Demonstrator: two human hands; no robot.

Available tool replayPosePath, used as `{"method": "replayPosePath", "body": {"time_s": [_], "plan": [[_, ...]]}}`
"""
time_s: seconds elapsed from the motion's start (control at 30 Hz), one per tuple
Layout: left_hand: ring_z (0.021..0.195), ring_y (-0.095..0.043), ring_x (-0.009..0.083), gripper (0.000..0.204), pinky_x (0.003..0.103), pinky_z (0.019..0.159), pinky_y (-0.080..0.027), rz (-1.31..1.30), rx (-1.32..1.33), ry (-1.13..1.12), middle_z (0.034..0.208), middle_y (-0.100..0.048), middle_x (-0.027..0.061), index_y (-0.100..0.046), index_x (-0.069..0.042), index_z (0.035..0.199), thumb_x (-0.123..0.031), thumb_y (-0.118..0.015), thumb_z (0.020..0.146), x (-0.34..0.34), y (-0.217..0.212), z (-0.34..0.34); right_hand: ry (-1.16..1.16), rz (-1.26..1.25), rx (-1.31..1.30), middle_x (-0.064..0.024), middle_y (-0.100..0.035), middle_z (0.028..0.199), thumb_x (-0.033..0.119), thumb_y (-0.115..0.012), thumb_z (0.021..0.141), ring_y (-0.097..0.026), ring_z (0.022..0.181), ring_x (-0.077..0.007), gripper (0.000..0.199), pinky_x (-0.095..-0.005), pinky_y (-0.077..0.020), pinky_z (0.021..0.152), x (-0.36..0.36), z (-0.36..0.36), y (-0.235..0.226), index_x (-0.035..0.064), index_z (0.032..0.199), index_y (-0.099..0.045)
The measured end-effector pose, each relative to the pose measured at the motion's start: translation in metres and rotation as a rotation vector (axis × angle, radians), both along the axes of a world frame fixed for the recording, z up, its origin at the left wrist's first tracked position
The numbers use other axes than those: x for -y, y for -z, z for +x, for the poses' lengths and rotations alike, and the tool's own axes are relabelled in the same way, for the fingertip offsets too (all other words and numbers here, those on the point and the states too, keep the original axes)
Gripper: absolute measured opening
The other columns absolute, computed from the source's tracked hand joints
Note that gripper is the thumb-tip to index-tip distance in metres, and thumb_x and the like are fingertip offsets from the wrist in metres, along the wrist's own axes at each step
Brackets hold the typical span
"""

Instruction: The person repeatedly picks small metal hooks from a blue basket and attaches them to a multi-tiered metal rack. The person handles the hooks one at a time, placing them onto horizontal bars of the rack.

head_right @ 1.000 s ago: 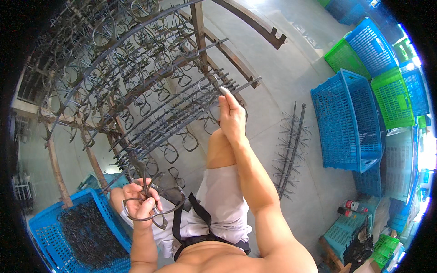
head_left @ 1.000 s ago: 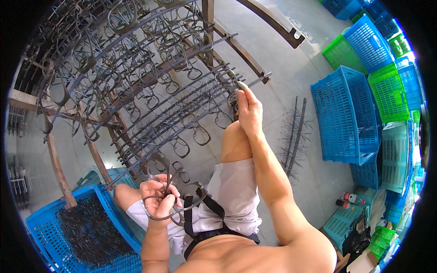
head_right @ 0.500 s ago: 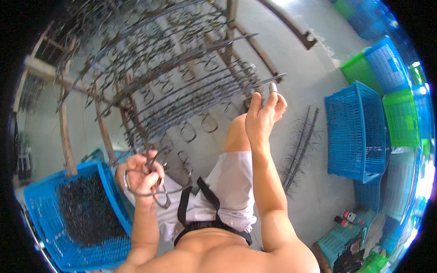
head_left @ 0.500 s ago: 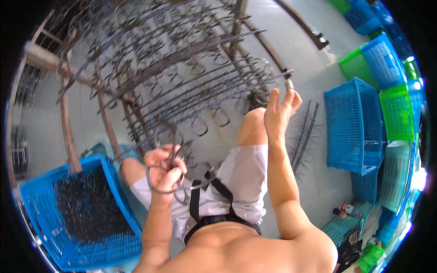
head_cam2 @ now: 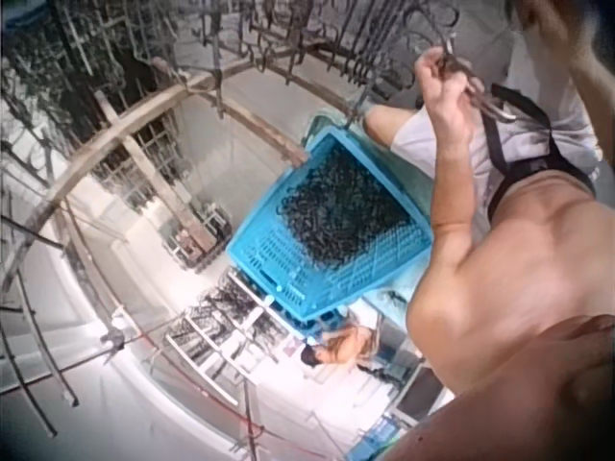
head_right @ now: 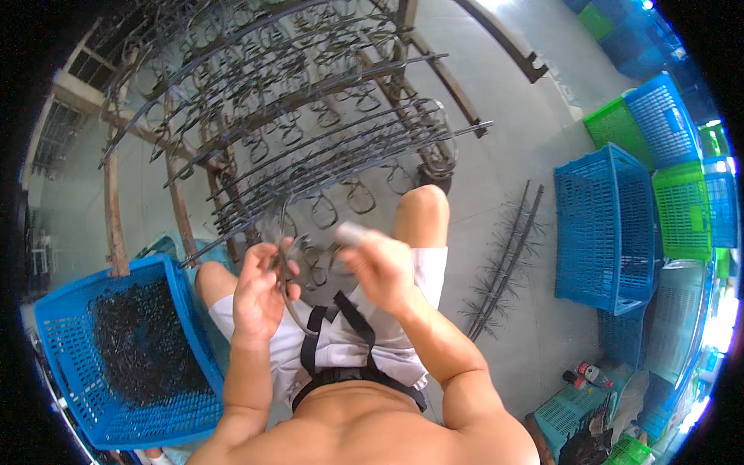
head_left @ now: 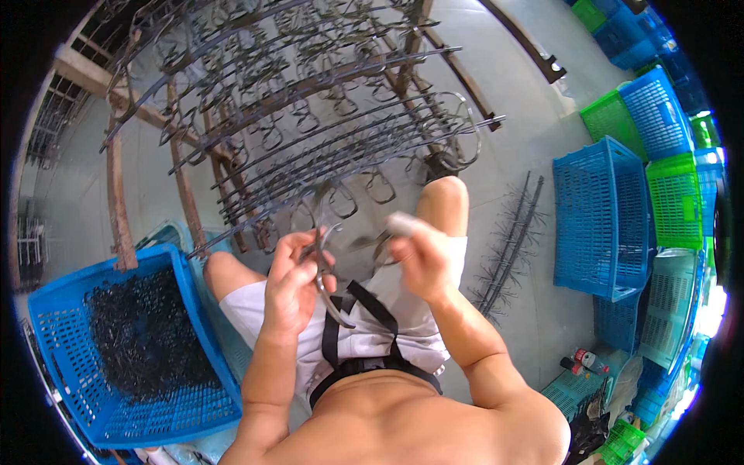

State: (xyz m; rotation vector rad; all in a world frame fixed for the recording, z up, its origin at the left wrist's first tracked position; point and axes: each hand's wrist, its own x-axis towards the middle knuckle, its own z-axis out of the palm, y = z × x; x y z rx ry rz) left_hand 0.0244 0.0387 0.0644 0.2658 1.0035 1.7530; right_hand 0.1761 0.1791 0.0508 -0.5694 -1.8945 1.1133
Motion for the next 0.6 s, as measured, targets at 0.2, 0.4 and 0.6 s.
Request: {"method": "replayPosePath", "body": {"time_s": [0.2, 0.4, 0.6], "plan": [[0.083, -0.058, 0.0185, 0.030, 0.025, 0.052, -0.054, -0.051, -0.117, 0.007, 0.119, -0.050, 0.0162, -0.048, -0.005, 0.107, 0.007, -0.050, 0.079, -0.002, 0.006, 0.012, 0.483, -0.672, -0.319, -0.0004, -0.048, 0.062, 0.018, -0.050, 0.094, -0.050, 0.055, -0.0077, 0.030, -0.0234, -0.0448, 0.054, -0.082, -0.017, 0.024, 0.0014, 0.119, -0.052], [0.081, -0.061, 0.0228, 0.041, 0.026, 0.046, -0.055, -0.026, -0.141, 0.030, 0.107, -0.054, 0.0146, -0.039, -0.010, 0.117, 0.006, -0.052, 0.082, -0.007, 0.005, 0.015, 0.540, -0.825, -0.468, 0.0000, -0.048, 0.056, 0.023, -0.048, 0.095, -0.042, 0.042, -0.0081, 0.024, -0.0230, -0.0333, 0.036, -0.097, -0.058, 0.053, 0.0050, 0.109, -0.055], [0.080, -0.065, 0.0272, 0.047, 0.023, 0.041, -0.052, -0.117, -0.168, 0.040, 0.100, -0.056, 0.0144, -0.034, -0.008, 0.121, 0.005, -0.057, 0.082, -0.007, 0.011, 0.012, 0.398, -0.921, -0.430, 0.0004, -0.048, 0.056, 0.022, -0.049, 0.094, -0.039, 0.040, -0.0073, 0.023, -0.0222, -0.0314, 0.036, -0.106, -0.050, 0.050, 0.0047, 0.106, -0.058]]}}
